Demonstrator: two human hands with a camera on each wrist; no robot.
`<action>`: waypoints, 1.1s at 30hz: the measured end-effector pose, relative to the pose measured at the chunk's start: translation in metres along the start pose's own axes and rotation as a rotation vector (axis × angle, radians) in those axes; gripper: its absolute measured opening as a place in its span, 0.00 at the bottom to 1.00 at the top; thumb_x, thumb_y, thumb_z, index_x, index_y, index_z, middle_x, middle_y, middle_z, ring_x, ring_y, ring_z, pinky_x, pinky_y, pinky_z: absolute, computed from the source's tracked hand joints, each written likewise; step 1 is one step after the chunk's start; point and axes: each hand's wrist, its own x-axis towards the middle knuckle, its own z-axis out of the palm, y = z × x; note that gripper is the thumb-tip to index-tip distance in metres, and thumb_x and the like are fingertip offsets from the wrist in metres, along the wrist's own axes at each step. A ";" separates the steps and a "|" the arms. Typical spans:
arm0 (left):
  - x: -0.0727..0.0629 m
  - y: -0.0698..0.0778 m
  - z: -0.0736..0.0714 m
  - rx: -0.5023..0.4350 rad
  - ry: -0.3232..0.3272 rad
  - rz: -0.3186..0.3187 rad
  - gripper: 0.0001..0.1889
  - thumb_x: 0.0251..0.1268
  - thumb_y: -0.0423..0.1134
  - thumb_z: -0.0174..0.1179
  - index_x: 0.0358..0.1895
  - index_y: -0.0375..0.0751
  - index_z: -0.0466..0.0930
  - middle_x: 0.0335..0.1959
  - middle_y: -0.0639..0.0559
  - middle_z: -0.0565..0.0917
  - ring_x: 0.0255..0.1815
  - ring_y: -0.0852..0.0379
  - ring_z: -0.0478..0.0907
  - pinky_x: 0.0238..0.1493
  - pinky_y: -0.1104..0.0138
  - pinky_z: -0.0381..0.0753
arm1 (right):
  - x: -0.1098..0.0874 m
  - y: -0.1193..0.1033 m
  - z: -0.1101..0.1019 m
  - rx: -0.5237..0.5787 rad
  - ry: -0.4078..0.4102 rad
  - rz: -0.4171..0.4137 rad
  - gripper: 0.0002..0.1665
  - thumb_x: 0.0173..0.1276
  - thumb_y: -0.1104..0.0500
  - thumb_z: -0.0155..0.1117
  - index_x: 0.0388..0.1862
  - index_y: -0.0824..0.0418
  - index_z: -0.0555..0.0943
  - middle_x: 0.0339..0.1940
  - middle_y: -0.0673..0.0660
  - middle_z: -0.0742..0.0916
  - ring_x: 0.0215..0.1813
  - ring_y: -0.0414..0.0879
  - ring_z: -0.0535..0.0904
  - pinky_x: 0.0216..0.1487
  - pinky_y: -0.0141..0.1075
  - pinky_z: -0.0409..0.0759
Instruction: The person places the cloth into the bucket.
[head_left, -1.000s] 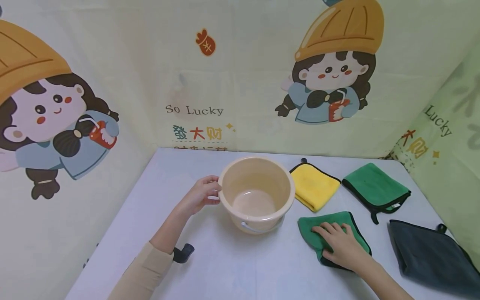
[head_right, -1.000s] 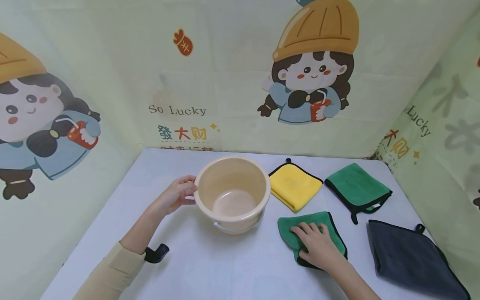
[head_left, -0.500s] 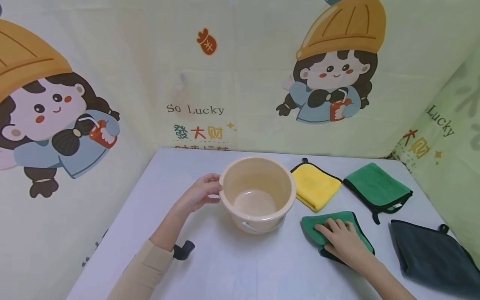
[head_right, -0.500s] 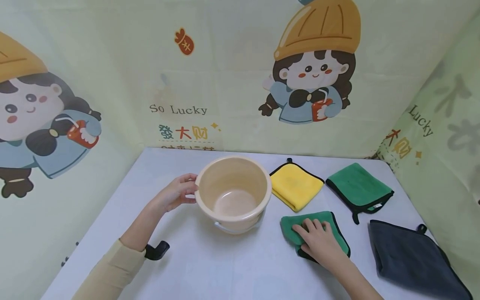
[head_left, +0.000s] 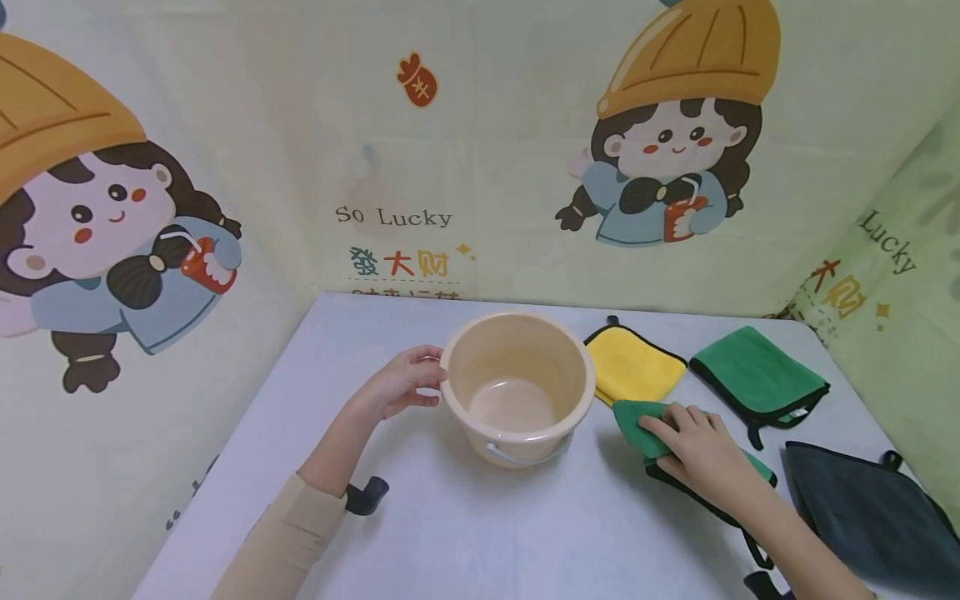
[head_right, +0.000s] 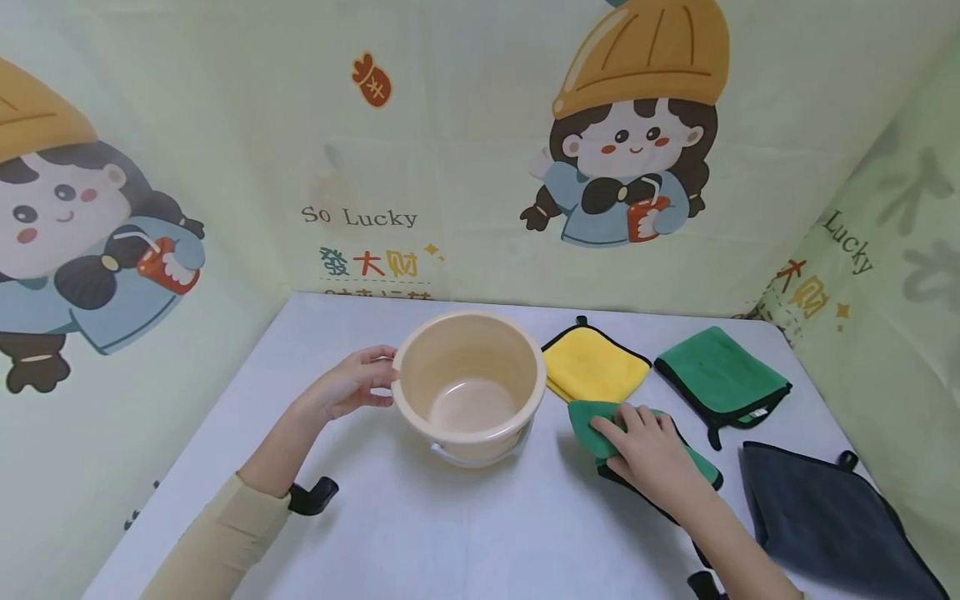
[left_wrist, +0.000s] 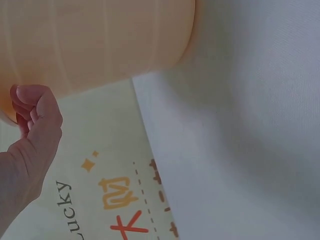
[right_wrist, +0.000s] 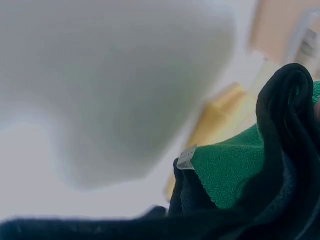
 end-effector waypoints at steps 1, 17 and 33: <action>0.000 0.000 0.000 0.004 -0.003 -0.001 0.15 0.59 0.33 0.54 0.49 0.34 0.66 0.30 0.51 0.78 0.31 0.56 0.75 0.34 0.64 0.80 | 0.004 0.001 -0.005 0.001 0.018 -0.010 0.31 0.41 0.58 0.76 0.48 0.55 0.77 0.36 0.57 0.74 0.37 0.54 0.72 0.35 0.51 0.73; -0.002 0.004 -0.007 0.117 0.021 -0.050 0.21 0.60 0.37 0.58 0.56 0.34 0.67 0.38 0.47 0.80 0.37 0.53 0.77 0.46 0.57 0.79 | 0.078 -0.009 -0.072 0.012 0.148 -0.103 0.30 0.45 0.61 0.74 0.50 0.58 0.77 0.39 0.61 0.75 0.44 0.58 0.70 0.43 0.53 0.69; -0.004 0.009 -0.006 0.136 -0.009 -0.047 0.22 0.61 0.34 0.57 0.56 0.30 0.64 0.30 0.49 0.81 0.31 0.53 0.79 0.41 0.58 0.81 | 0.152 -0.051 -0.074 0.037 0.114 -0.331 0.27 0.53 0.56 0.71 0.53 0.51 0.75 0.40 0.57 0.75 0.45 0.53 0.69 0.46 0.48 0.70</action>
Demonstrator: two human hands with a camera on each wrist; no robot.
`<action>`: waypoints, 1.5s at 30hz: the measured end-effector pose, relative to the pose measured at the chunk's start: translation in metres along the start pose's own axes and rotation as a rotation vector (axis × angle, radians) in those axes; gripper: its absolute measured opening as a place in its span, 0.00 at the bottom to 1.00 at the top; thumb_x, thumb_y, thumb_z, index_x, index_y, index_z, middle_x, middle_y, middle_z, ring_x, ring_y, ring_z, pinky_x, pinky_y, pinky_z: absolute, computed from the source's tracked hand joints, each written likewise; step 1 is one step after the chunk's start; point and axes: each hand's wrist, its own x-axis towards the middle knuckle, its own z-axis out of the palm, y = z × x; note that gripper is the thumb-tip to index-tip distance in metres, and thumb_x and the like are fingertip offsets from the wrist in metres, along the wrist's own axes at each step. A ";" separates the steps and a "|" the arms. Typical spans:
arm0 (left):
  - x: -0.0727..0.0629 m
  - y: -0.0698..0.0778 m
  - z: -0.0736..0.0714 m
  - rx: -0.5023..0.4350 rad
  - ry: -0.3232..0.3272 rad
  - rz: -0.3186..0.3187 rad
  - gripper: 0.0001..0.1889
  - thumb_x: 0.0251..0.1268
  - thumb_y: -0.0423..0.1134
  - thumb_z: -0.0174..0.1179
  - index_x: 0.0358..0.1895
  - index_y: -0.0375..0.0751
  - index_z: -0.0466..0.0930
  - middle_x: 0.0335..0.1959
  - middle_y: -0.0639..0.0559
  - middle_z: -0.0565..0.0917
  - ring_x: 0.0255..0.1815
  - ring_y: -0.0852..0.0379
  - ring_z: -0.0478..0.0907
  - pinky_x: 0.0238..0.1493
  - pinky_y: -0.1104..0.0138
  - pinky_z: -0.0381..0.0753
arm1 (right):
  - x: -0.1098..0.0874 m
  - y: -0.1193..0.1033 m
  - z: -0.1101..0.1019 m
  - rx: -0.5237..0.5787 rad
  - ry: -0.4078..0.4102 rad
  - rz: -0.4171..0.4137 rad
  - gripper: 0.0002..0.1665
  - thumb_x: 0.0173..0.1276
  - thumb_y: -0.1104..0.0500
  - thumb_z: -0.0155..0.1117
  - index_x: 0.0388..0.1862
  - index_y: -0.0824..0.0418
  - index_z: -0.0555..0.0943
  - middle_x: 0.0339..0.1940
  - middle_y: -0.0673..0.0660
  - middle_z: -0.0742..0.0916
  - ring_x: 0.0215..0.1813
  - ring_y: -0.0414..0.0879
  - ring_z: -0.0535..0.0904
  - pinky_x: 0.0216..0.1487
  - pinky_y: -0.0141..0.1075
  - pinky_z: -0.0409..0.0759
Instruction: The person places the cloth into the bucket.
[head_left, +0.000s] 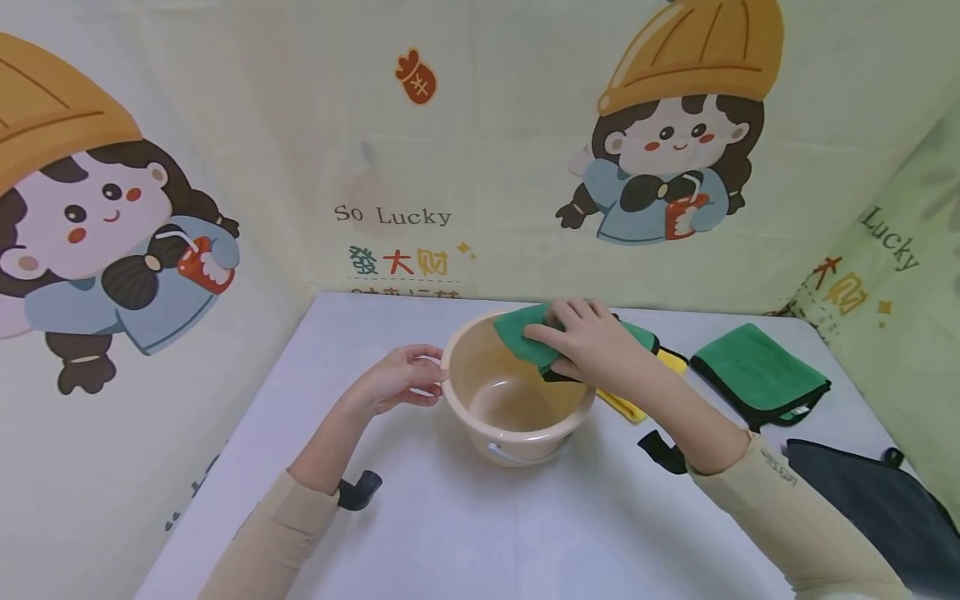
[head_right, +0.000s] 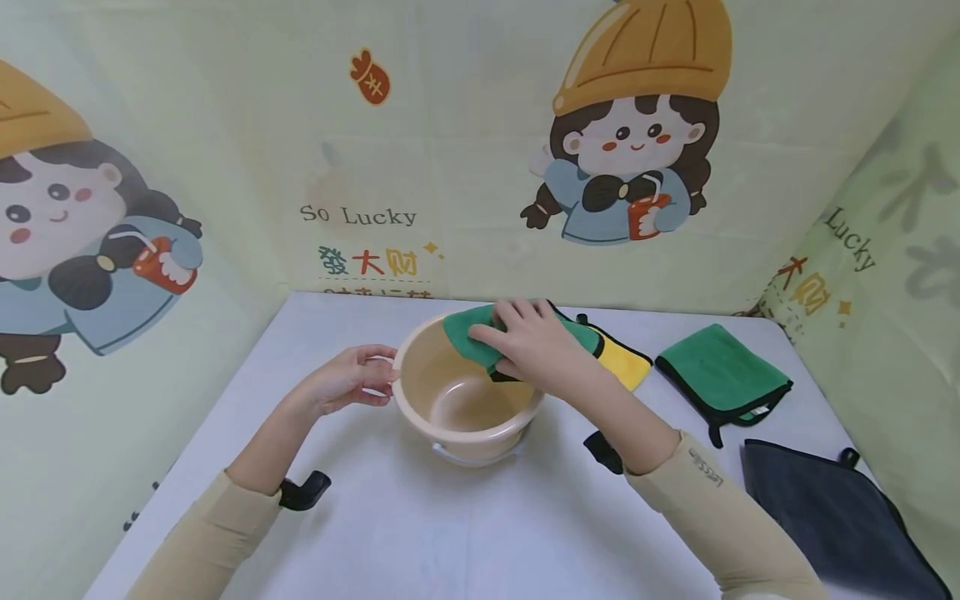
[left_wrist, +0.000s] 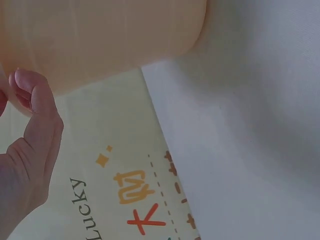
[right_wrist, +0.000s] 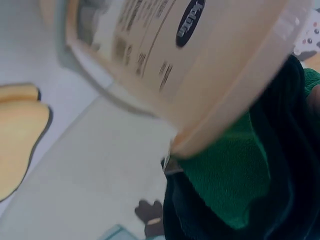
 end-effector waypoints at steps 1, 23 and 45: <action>0.000 0.000 0.000 0.009 0.003 -0.002 0.22 0.61 0.34 0.57 0.56 0.31 0.64 0.31 0.48 0.81 0.32 0.51 0.79 0.41 0.57 0.81 | 0.004 -0.002 0.002 -0.001 -0.007 -0.012 0.27 0.53 0.55 0.71 0.53 0.51 0.75 0.40 0.56 0.74 0.45 0.52 0.69 0.46 0.48 0.70; -0.005 0.002 0.002 0.032 -0.007 0.014 0.23 0.61 0.37 0.57 0.58 0.34 0.63 0.36 0.47 0.79 0.32 0.54 0.79 0.44 0.55 0.79 | 0.042 -0.024 0.049 0.035 -0.158 -0.080 0.26 0.58 0.49 0.65 0.57 0.46 0.72 0.45 0.54 0.74 0.48 0.49 0.67 0.45 0.41 0.73; -0.005 0.002 0.000 0.022 -0.025 0.023 0.23 0.62 0.36 0.56 0.58 0.33 0.62 0.35 0.47 0.79 0.31 0.55 0.79 0.43 0.56 0.80 | 0.049 -0.031 0.071 0.032 -0.364 -0.118 0.23 0.64 0.54 0.60 0.58 0.44 0.67 0.48 0.53 0.72 0.47 0.48 0.66 0.44 0.39 0.76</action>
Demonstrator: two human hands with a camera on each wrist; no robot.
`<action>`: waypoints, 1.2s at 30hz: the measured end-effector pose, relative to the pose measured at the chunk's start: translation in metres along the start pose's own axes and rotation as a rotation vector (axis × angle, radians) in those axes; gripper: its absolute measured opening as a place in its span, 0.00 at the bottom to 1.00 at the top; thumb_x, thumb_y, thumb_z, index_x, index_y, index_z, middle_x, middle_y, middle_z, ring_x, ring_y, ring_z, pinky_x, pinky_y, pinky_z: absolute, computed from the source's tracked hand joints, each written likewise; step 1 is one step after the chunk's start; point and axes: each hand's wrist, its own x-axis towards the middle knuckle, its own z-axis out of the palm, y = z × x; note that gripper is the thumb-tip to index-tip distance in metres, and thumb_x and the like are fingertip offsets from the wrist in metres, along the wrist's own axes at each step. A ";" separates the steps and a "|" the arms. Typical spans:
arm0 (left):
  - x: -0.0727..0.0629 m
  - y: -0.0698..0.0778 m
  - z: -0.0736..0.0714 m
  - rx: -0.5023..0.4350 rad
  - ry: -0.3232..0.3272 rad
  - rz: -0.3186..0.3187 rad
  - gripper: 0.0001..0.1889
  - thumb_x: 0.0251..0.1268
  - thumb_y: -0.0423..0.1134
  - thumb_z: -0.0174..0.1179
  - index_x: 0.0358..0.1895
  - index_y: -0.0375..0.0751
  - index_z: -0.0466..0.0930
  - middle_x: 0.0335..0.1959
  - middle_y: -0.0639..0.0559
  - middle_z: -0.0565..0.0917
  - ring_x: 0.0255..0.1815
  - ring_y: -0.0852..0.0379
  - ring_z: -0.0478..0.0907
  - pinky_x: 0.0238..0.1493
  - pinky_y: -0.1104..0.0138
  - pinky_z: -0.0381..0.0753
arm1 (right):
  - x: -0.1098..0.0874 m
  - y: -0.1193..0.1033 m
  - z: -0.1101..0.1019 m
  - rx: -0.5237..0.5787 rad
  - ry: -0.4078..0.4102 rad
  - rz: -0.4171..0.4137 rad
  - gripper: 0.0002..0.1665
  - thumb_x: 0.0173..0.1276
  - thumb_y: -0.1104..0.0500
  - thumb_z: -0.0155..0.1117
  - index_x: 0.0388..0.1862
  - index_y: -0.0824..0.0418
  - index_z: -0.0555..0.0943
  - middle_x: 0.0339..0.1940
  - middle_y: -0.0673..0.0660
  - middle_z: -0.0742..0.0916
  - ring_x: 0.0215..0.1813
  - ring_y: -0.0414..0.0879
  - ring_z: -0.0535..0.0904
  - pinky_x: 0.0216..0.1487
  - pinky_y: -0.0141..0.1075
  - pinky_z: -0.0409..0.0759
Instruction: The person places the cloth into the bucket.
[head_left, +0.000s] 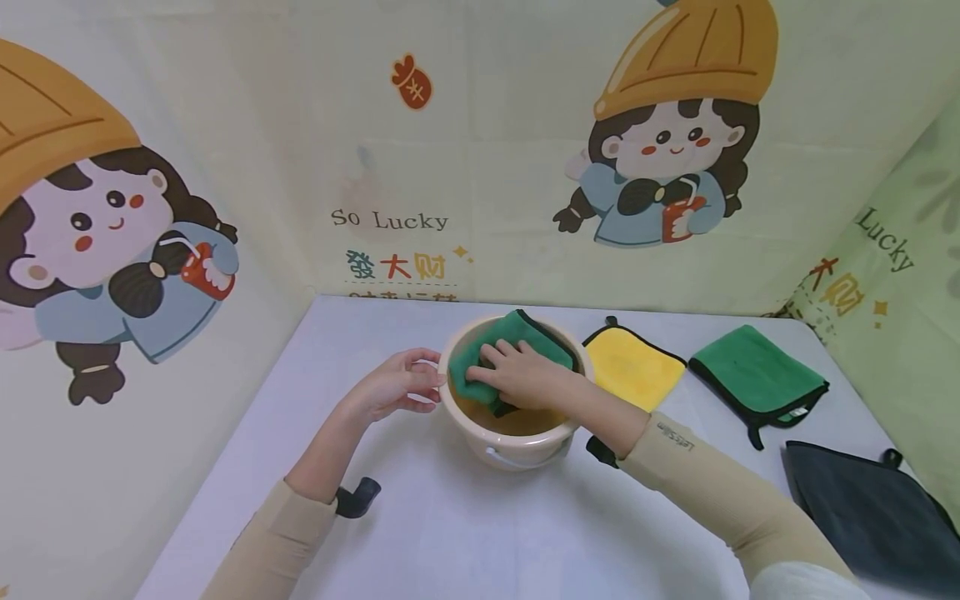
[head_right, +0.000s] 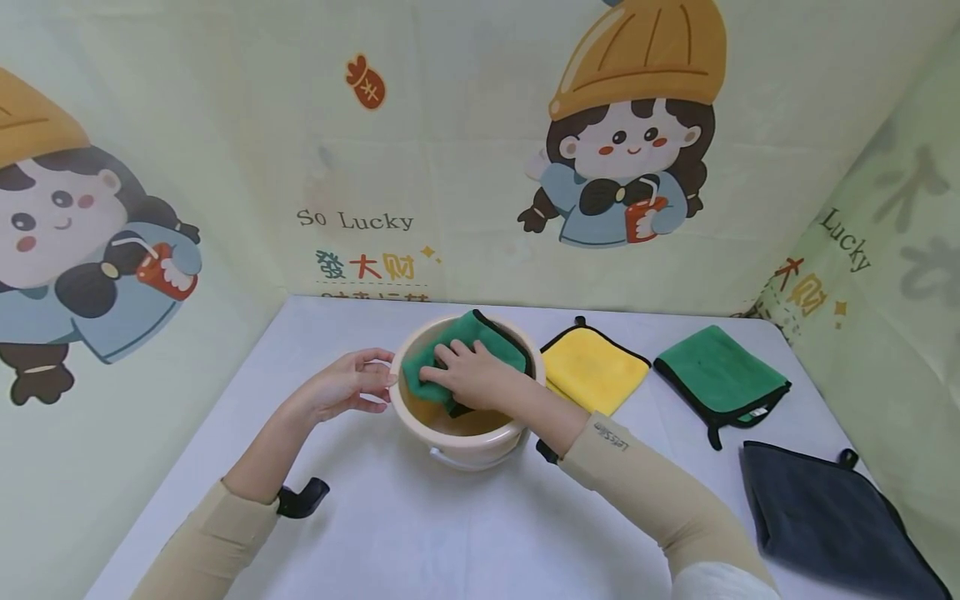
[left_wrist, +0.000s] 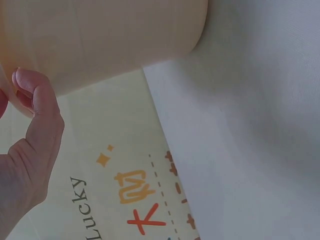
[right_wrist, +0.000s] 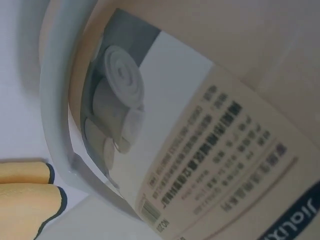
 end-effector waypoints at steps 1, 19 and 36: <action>0.000 0.000 0.000 -0.006 -0.001 -0.003 0.23 0.62 0.35 0.56 0.58 0.34 0.62 0.35 0.47 0.79 0.31 0.55 0.79 0.43 0.56 0.80 | 0.000 0.000 0.000 -0.001 -0.009 -0.001 0.23 0.65 0.55 0.59 0.58 0.44 0.67 0.48 0.54 0.72 0.48 0.48 0.66 0.44 0.40 0.76; -0.001 -0.002 0.001 -0.001 0.002 0.004 0.24 0.61 0.36 0.57 0.59 0.34 0.62 0.36 0.47 0.79 0.31 0.55 0.78 0.41 0.58 0.81 | 0.008 -0.007 0.013 -0.106 -0.187 -0.012 0.25 0.69 0.52 0.52 0.63 0.42 0.61 0.54 0.53 0.70 0.54 0.47 0.65 0.54 0.48 0.73; -0.001 -0.004 0.001 -0.010 -0.026 0.027 0.26 0.58 0.40 0.60 0.57 0.34 0.62 0.36 0.47 0.79 0.32 0.54 0.79 0.43 0.55 0.80 | 0.007 -0.013 0.014 -0.246 -0.240 -0.051 0.20 0.70 0.50 0.50 0.59 0.40 0.63 0.53 0.51 0.71 0.50 0.44 0.66 0.48 0.40 0.73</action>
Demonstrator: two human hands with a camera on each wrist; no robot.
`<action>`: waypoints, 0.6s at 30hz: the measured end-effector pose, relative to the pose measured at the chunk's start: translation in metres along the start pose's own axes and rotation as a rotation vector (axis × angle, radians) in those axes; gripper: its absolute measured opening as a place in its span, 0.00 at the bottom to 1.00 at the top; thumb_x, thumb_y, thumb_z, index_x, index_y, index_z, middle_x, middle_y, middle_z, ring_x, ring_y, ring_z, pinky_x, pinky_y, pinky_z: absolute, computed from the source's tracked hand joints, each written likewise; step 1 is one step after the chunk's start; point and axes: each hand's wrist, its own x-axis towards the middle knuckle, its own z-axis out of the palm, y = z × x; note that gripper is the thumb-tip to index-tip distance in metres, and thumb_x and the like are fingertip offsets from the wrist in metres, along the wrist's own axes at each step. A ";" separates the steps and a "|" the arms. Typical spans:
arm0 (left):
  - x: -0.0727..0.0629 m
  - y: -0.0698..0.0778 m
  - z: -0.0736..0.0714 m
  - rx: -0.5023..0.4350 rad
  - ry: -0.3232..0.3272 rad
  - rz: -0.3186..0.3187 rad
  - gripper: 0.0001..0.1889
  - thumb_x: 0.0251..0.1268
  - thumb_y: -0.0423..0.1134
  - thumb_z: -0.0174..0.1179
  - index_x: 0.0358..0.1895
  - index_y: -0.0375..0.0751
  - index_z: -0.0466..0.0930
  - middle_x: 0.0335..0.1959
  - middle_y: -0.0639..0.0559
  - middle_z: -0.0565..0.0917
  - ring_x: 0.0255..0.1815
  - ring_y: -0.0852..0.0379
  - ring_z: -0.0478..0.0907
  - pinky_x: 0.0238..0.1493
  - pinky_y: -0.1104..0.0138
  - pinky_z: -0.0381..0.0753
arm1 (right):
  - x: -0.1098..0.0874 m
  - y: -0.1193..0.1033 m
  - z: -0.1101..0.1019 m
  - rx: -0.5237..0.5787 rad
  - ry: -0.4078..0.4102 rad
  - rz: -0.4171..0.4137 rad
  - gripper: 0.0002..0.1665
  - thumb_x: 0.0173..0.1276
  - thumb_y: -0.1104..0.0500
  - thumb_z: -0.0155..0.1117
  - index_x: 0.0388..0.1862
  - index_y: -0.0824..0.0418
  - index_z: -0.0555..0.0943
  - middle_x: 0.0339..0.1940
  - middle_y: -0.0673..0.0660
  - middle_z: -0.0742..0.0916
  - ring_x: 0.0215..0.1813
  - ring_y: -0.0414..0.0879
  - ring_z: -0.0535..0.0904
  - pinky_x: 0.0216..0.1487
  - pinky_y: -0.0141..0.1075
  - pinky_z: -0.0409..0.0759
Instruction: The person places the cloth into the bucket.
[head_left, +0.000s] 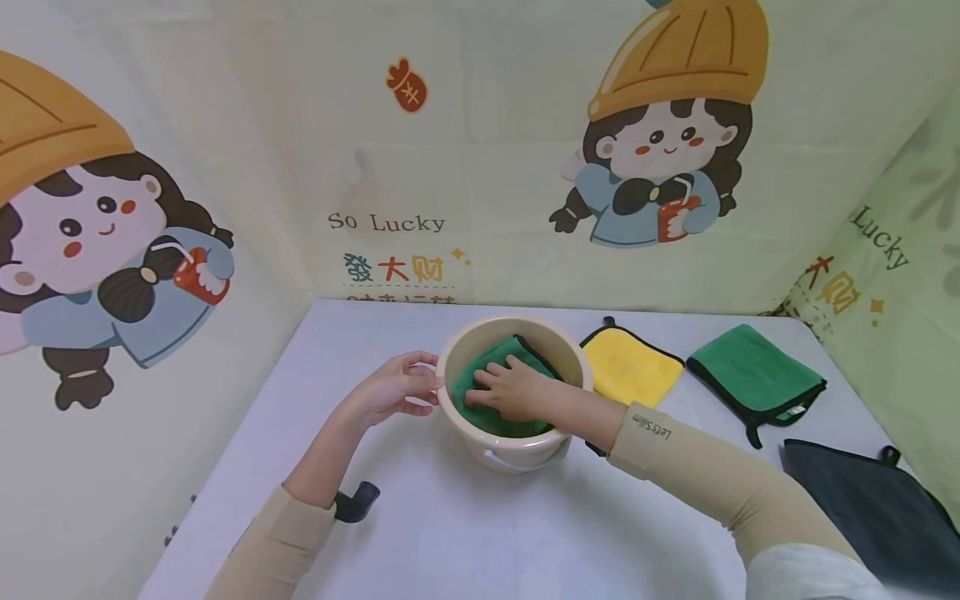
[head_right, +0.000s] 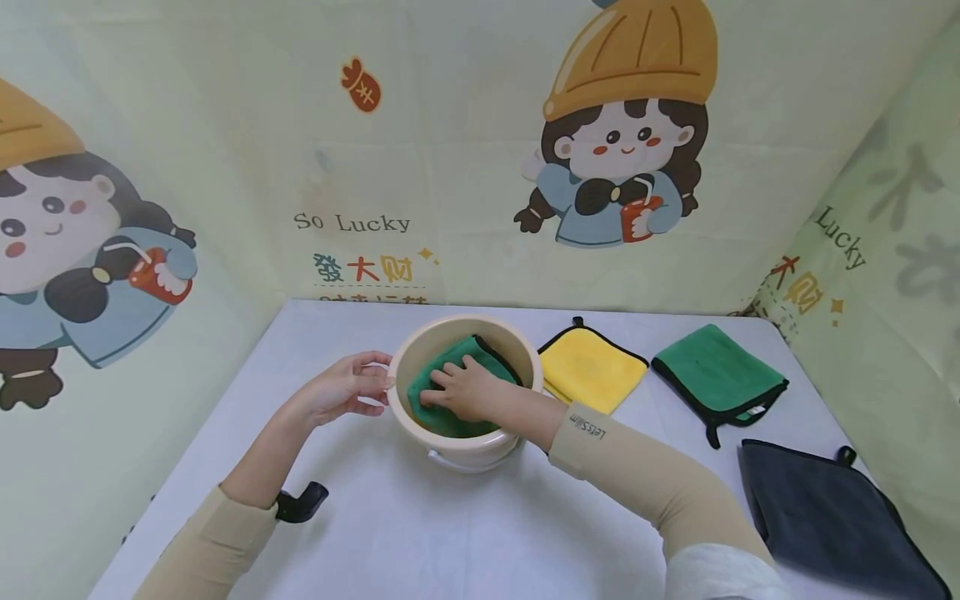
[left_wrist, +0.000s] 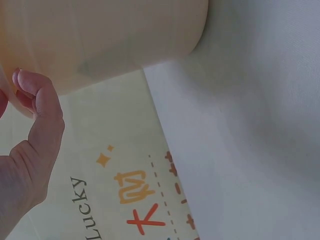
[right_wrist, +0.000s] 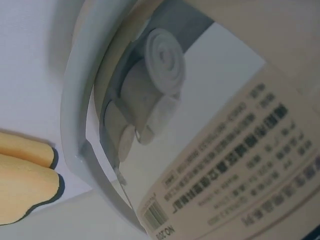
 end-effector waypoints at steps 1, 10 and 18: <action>0.001 0.000 0.000 0.000 0.013 -0.013 0.26 0.59 0.39 0.60 0.58 0.34 0.62 0.36 0.47 0.79 0.32 0.54 0.79 0.44 0.54 0.79 | 0.000 0.000 0.000 0.000 0.000 -0.002 0.19 0.70 0.50 0.50 0.58 0.40 0.63 0.53 0.51 0.71 0.49 0.44 0.66 0.47 0.39 0.73; 0.002 0.000 0.002 0.000 0.043 -0.032 0.24 0.61 0.36 0.57 0.59 0.34 0.62 0.37 0.47 0.80 0.32 0.54 0.79 0.38 0.61 0.82 | -0.006 0.005 -0.001 0.090 0.058 0.008 0.23 0.66 0.48 0.55 0.59 0.39 0.64 0.51 0.51 0.71 0.50 0.45 0.68 0.45 0.37 0.71; 0.001 0.000 0.003 -0.003 0.052 -0.030 0.24 0.61 0.36 0.57 0.59 0.34 0.63 0.35 0.49 0.80 0.31 0.54 0.79 0.38 0.60 0.82 | -0.029 0.021 -0.005 0.203 0.275 0.054 0.27 0.62 0.50 0.62 0.59 0.44 0.67 0.51 0.52 0.74 0.52 0.48 0.68 0.52 0.44 0.70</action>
